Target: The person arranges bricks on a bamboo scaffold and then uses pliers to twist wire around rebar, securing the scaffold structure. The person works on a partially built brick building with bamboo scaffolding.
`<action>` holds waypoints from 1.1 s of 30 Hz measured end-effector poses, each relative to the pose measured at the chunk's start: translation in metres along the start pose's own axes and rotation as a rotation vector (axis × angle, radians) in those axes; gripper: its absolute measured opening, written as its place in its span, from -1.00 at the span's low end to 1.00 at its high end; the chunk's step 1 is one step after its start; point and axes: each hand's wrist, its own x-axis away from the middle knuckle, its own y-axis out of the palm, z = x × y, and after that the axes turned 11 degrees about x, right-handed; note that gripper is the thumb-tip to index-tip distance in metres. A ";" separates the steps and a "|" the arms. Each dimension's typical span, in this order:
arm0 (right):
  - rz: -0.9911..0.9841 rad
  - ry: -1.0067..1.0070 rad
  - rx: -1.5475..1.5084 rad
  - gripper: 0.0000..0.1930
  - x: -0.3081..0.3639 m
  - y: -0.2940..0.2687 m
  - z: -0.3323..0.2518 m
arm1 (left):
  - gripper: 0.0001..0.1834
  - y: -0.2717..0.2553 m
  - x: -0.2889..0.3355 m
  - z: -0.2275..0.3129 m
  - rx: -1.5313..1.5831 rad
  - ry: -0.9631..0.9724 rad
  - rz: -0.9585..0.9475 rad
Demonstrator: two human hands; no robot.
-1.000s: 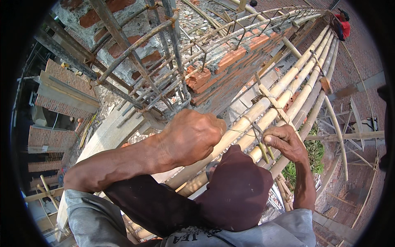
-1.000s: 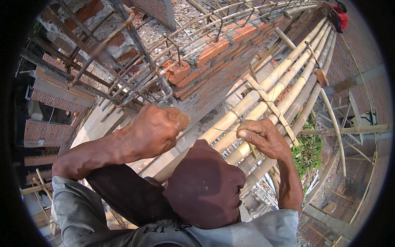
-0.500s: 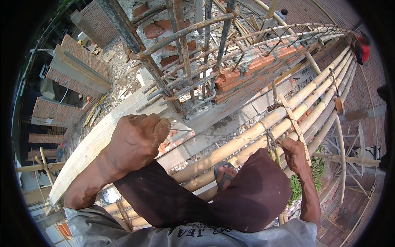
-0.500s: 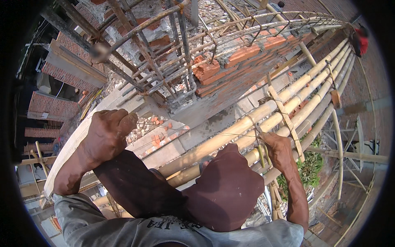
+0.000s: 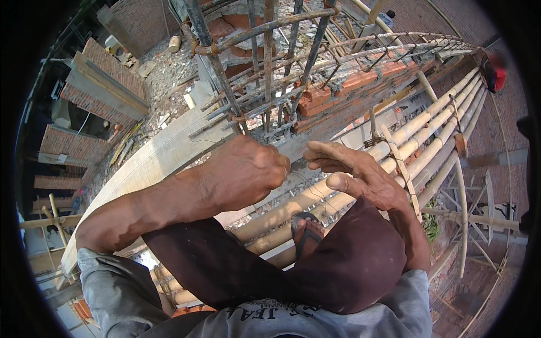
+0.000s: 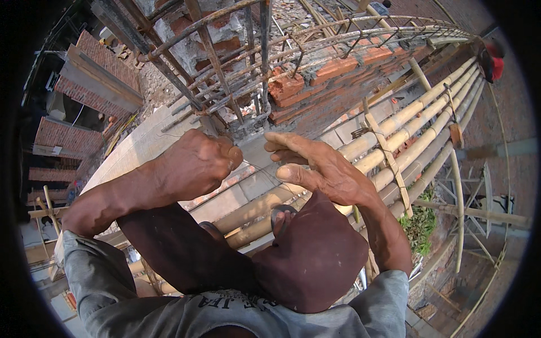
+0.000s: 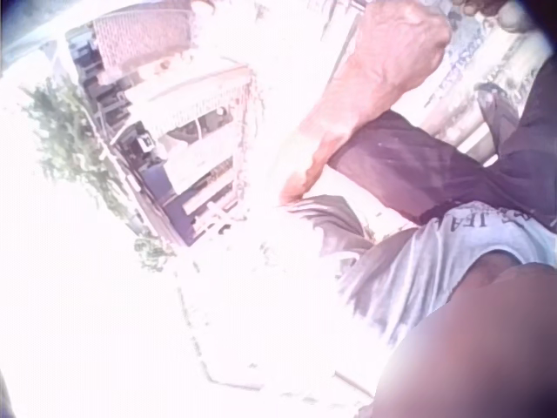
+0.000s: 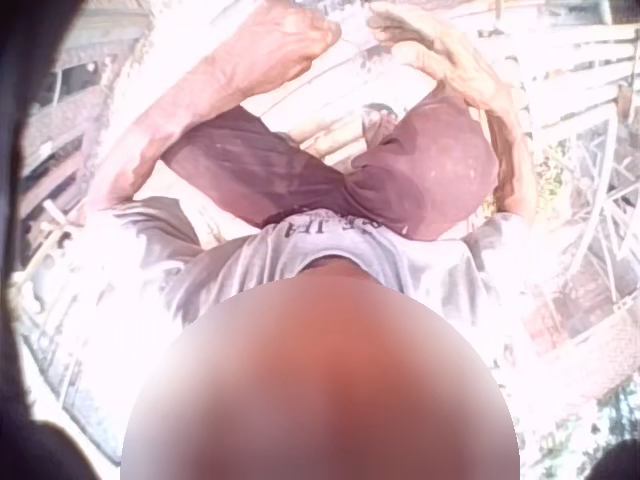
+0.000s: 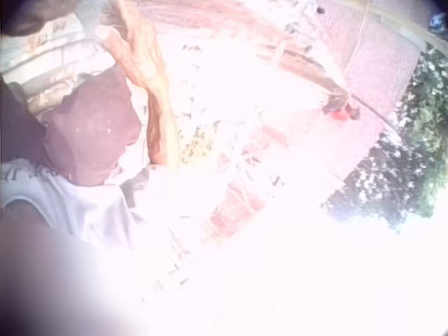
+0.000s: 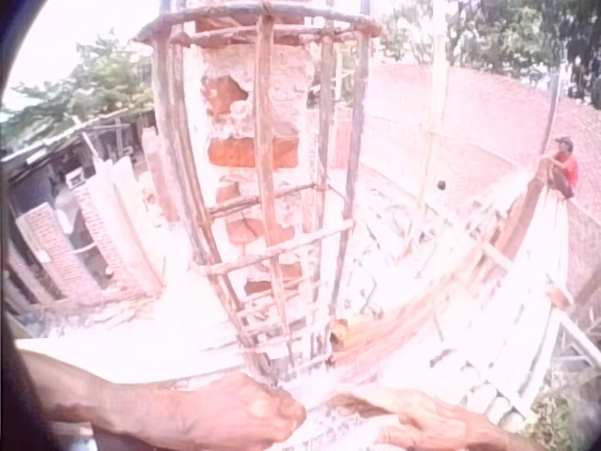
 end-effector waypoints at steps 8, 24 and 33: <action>0.160 0.188 -0.330 -0.73 -0.041 0.036 0.009 | -0.68 -0.021 0.041 -0.011 -0.229 -0.238 0.249; 0.147 0.110 -0.621 -0.68 -0.030 0.062 0.045 | -0.43 -0.030 0.056 0.005 0.670 -0.670 0.184; 0.069 0.109 -0.597 -0.68 -0.034 0.073 0.056 | -0.56 -0.015 0.055 0.001 1.187 -0.811 0.289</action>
